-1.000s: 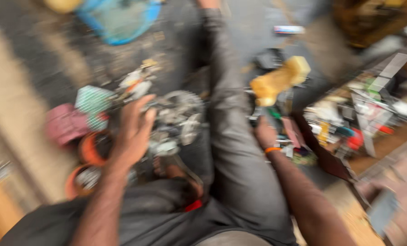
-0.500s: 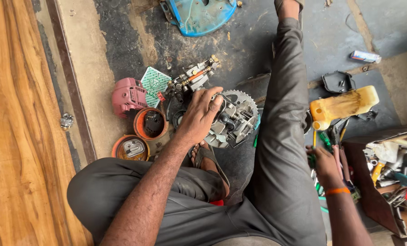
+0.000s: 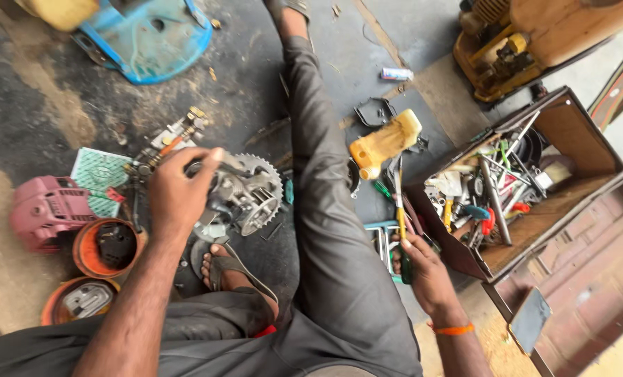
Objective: The person sits on the workshop floor repairing a small engine, likely from a brush cutter. They manipulate the engine housing and sprocket by hand, fit small parts, and use a screwdriver to loosen and tighten components while turning the engine over to reach different sides.
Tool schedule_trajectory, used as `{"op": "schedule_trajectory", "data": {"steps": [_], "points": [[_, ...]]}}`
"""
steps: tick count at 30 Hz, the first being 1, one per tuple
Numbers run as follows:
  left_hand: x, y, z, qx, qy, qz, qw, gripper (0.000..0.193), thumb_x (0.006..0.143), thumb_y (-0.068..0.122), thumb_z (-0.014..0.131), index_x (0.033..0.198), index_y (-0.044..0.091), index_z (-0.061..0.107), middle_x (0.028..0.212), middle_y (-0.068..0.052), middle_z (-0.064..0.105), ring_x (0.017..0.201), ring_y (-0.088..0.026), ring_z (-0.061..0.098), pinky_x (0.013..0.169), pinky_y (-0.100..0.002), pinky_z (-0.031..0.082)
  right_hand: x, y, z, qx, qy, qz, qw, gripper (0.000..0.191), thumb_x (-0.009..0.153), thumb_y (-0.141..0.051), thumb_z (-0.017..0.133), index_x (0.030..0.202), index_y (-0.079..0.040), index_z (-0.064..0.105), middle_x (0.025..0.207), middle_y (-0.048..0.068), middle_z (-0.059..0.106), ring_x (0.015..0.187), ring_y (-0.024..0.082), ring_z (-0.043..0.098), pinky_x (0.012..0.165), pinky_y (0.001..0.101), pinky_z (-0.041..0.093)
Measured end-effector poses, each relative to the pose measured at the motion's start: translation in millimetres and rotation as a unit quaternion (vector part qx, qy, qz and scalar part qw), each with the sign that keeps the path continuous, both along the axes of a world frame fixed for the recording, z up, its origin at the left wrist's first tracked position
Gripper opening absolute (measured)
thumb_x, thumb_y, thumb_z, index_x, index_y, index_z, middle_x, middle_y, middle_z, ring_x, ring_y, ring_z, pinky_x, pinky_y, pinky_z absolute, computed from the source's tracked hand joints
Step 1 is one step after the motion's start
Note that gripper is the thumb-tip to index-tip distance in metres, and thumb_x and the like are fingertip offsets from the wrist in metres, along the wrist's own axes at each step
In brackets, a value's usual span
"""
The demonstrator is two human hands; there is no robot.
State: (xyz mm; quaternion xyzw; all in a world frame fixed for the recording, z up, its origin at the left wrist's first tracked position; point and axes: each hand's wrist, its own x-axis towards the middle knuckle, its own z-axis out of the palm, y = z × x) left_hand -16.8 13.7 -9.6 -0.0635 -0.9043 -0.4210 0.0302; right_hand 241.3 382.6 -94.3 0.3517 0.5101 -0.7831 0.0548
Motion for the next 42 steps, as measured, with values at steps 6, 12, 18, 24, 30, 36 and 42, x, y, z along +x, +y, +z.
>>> {"op": "schedule_trajectory", "data": {"steps": [6,12,18,24,30,36,42], "points": [[-24.2,7.7,-9.3,0.047,0.003,-0.035,0.998,0.046,0.097,0.051,0.067,0.117,0.01,0.074,0.116,-0.011,0.077,0.115,-0.026,0.072,0.099,-0.042,0.054,-20.9,-10.1,60.8,0.206,0.033,0.114,0.971,0.021,0.1,-0.018,0.064,0.114,-0.003,0.068,0.086,0.0,0.061,0.073,0.009,0.056,0.066,0.0242,0.046],[-15.6,-1.3,-10.1,0.049,-0.105,0.02,0.993,0.066,0.095,0.069,0.055,0.131,0.015,0.068,0.126,-0.012,0.073,0.118,-0.027,0.069,0.1,-0.044,0.052,-56.3,-48.0,89.3,0.053,0.091,0.145,0.984,0.023,0.104,-0.021,0.058,0.114,-0.002,0.067,0.087,0.005,0.064,0.076,0.014,0.058,0.069,0.027,0.044],[-10.5,-7.3,-3.1,0.009,-0.167,0.03,0.985,0.07,0.091,0.071,0.052,0.127,0.014,0.068,0.114,-0.011,0.075,0.109,-0.026,0.072,0.094,-0.045,0.055,-87.0,-84.8,85.9,0.002,0.16,0.195,0.968,0.019,0.107,-0.014,0.057,0.113,0.003,0.065,0.105,0.009,0.07,0.096,0.018,0.063,0.091,0.0325,0.049],[-4.5,2.6,25.3,-0.054,-0.037,0.051,0.997,0.058,0.099,0.062,0.057,0.124,0.011,0.068,0.115,-0.014,0.072,0.11,-0.029,0.07,0.093,-0.045,0.056,-87.4,-102.0,94.9,0.005,0.139,0.205,0.969,0.021,0.102,-0.013,0.056,0.116,-0.001,0.066,0.106,0.013,0.075,0.097,0.022,0.069,0.091,0.0369,0.053],[96.5,55.6,90.2,0.029,-0.064,-0.032,0.997,0.042,0.092,0.045,0.068,0.109,0.006,0.065,0.095,-0.014,0.075,0.09,-0.031,0.075,0.077,-0.045,0.057,-72.3,-94.1,105.7,0.008,0.166,0.212,0.963,0.017,0.096,-0.006,0.063,0.11,0.002,0.067,0.114,0.012,0.073,0.107,0.021,0.067,0.099,0.0348,0.049],[189.4,61.1,96.2,0.133,-0.224,-0.169,0.951,0.039,0.104,0.045,0.061,0.114,0.007,0.062,0.09,-0.019,0.073,0.087,-0.038,0.073,0.072,-0.05,0.056,-60.2,-93.3,105.2,0.014,0.181,0.212,0.96,0.017,0.091,-0.001,0.07,0.107,0.003,0.07,0.108,0.012,0.071,0.093,0.021,0.065,0.086,0.0393,0.051],[196.5,37.1,101.7,0.049,-0.296,-0.171,0.938,0.037,0.104,0.045,0.057,0.112,0.009,0.058,0.087,-0.016,0.073,0.08,-0.038,0.073,0.066,-0.052,0.054,-76.9,-66.3,125.1,-0.034,0.232,0.069,0.97,0.016,0.109,-0.018,0.057,0.114,-0.005,0.065,0.1,0.013,0.067,0.097,0.025,0.067,0.095,0.0404,0.052]]}}
